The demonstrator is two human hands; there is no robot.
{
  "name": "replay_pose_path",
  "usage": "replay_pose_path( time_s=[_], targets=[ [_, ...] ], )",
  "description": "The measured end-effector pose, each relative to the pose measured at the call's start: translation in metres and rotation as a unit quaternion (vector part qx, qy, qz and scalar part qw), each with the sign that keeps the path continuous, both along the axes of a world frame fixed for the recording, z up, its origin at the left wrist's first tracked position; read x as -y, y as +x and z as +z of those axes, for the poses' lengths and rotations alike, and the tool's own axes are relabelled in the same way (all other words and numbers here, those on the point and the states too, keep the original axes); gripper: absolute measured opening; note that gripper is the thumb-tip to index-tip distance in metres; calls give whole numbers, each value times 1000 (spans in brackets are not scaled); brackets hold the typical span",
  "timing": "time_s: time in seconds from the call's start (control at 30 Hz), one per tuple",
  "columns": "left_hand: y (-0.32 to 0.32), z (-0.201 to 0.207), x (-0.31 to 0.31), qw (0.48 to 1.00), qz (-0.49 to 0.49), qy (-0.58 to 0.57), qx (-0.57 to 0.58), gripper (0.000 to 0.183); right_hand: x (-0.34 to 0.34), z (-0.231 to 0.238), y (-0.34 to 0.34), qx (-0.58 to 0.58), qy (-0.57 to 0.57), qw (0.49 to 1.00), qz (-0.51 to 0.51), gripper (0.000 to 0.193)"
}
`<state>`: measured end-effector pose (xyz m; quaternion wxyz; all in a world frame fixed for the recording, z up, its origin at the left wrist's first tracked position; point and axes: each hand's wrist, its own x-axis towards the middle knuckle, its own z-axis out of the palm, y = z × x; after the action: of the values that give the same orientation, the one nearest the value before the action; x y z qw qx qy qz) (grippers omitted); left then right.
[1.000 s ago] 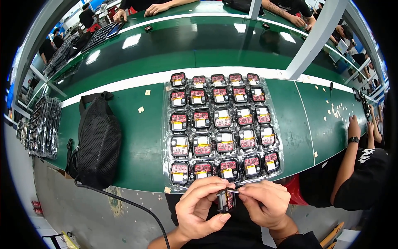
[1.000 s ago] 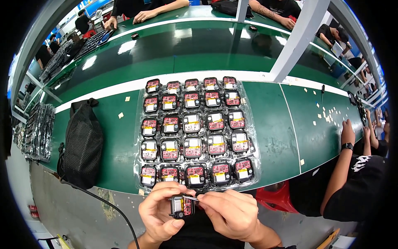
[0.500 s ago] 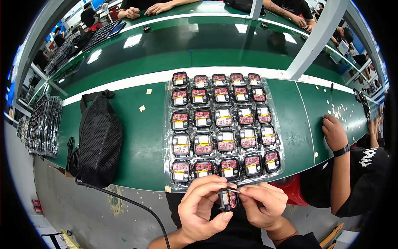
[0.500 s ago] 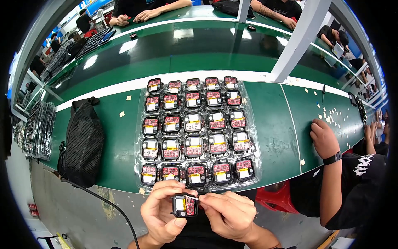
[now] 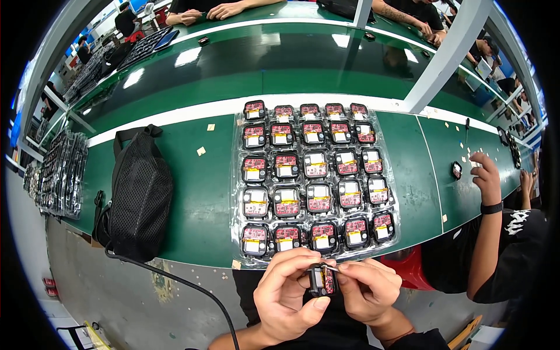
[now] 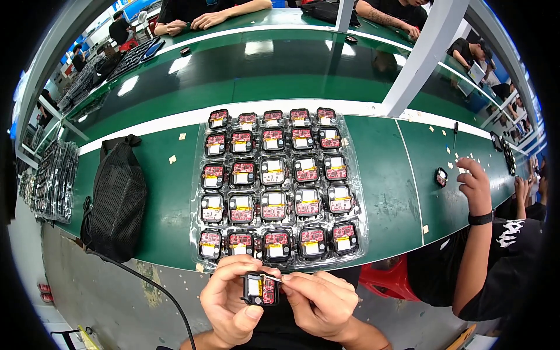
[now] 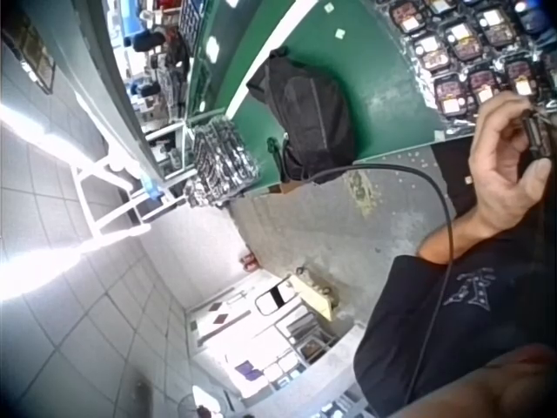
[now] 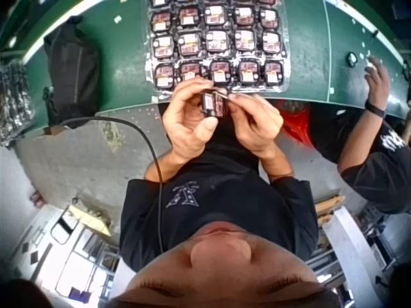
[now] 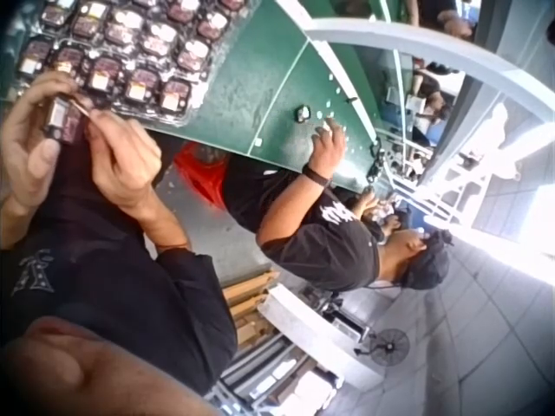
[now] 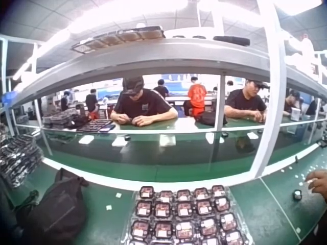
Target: Assembling small electronic components on a factory assembly line.
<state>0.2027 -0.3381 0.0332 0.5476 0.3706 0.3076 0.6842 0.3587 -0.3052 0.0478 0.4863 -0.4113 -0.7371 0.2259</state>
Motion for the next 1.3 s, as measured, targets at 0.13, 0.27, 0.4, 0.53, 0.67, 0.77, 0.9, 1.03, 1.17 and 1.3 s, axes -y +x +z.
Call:
replay_pose_path(
  time_s=[0.13, 0.27, 0.4, 0.53, 0.67, 0.77, 0.9, 1.03, 1.17, 1.3],
  targets=[
    [2, 3, 1, 1000, 2, -8, 12, 55, -1, -5, -2, -11, 26, 1000, -2, 17],
    [-1, 4, -1, 1000, 8, -12, -7, 55, 0, -7, -3, -9, 19, 1000, -7, 17],
    [-4, 5, -2, 1000, 8, -4, -20, 55, -3, -8, -3, 12, 44, 999, -14, 18],
    [-10, 7, -3, 999, -4, -12, -37, 54, -6, -11, 0, 55, 88, 994, -17, 19],
    [-11, 18, -5, 996, -11, -56, -65, 55, -6, -11, 3, 75, 97, 992, -16, 19],
    [-11, 24, -4, 992, -13, -106, -71, 60, -6, -12, 4, 67, 99, 993, -11, 32],
    [-10, 25, -4, 987, -34, -149, -39, 62, -7, -12, 2, 62, 99, 993, -15, 17],
    [-17, 9, -2, 995, -75, -66, 9, 51, -9, -11, 3, 66, 77, 995, -8, 17],
    [-16, 6, -1, 995, -68, -62, 34, 52, -8, -15, 1, 46, 73, 996, -8, 18],
    [-18, 5, -1, 996, -60, -53, 29, 53, -7, -17, 4, 85, 127, 988, -35, 24]
  ],
)
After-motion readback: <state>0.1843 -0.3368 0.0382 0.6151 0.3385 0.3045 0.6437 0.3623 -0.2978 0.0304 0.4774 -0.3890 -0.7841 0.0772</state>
